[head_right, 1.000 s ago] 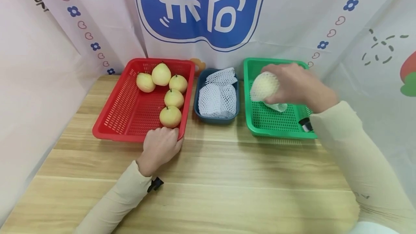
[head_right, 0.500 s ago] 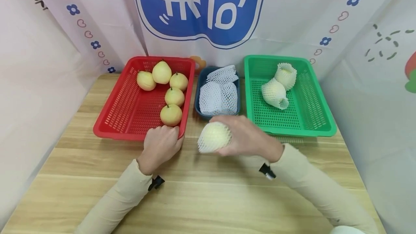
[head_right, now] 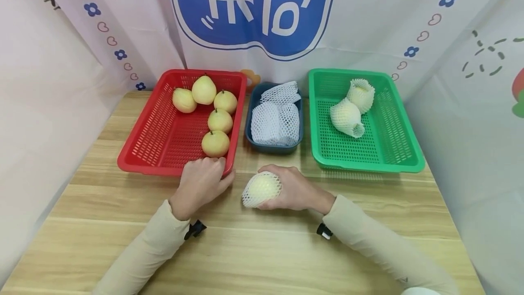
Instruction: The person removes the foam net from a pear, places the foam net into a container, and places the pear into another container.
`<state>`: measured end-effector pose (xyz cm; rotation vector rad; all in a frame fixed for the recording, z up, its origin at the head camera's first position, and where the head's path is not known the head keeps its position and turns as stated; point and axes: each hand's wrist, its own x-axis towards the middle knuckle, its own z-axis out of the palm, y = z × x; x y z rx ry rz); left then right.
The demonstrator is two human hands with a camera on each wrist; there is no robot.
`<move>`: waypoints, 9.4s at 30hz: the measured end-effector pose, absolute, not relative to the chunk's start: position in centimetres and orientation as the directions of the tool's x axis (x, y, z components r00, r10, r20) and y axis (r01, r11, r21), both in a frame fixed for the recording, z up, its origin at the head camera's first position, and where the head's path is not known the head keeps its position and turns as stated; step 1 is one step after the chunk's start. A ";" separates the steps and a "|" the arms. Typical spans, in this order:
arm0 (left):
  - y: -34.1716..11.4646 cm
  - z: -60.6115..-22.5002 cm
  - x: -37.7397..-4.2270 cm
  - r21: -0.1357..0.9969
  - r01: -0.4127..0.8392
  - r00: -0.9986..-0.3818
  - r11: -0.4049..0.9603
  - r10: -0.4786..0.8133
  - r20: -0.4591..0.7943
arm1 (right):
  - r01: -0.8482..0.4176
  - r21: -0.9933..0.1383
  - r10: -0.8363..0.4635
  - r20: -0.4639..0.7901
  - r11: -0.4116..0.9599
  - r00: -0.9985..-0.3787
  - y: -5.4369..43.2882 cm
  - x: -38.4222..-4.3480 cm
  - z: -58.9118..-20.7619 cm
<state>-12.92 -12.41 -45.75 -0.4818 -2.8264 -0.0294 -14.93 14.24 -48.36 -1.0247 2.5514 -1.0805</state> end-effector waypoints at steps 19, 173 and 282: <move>-11.8 -41.9 -6.4 0.324 0.695 -0.705 0.642 0.696 0.134 | -0.532 -0.679 -0.693 0.048 0.505 -0.719 18.0 -15.4 -47.8; -8.3 -49.9 -11.3 0.603 0.527 -0.831 0.598 0.511 0.219 | -0.115 -0.478 -0.138 -0.013 0.871 -0.990 14.5 -35.4 -40.4; -24.1 -42.1 -18.7 0.478 0.115 -0.943 0.871 0.247 -0.223 | -0.345 -0.028 -0.294 0.463 0.938 -0.836 23.1 -15.4 -47.8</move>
